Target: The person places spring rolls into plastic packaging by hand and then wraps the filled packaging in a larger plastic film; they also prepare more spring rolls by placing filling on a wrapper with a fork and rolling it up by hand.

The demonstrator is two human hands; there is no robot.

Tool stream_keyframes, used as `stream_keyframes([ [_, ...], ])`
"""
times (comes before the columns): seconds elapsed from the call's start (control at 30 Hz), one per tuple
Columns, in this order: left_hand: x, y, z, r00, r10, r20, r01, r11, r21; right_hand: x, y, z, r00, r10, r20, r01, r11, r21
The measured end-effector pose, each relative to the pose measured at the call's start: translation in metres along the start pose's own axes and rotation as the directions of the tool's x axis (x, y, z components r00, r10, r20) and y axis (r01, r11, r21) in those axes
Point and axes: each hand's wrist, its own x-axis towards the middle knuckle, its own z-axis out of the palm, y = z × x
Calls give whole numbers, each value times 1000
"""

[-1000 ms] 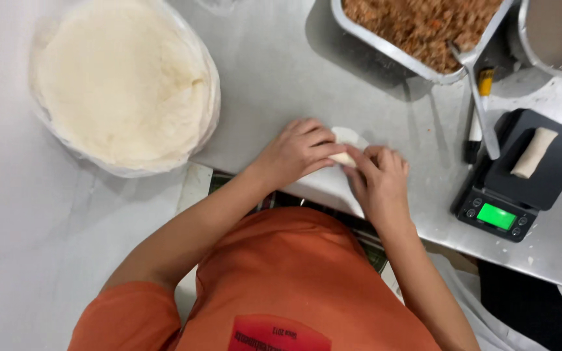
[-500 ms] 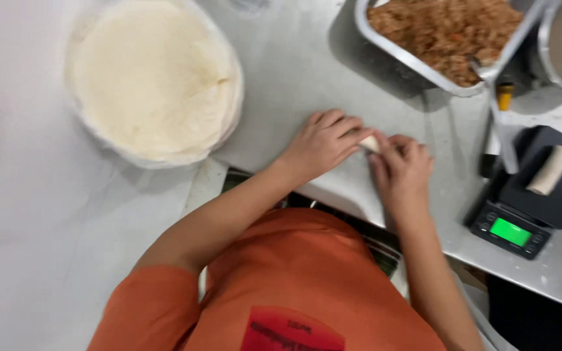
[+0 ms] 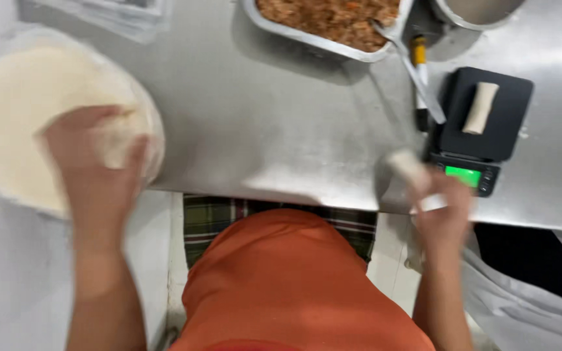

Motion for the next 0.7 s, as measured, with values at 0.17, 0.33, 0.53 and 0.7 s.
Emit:
stream_keyframes([
  [0.17,6,-17,-21,995,-87,-40,95,909,407,78,67,-44,859,138,-492,-206,975,-86],
  [0.33,-14,-80,-42,962,-189,-197,235,939,250,82,80,-27,919,81,-386,-124,988,-89],
  [0.53,18,-22,-81,854,-520,15,331,521,-787,55,-1,3,927,275,-254,-182,924,336],
  [0.7,48,83,24,801,-599,-2,309,418,-854,34,-80,105,874,264,408,-447,109,888],
])
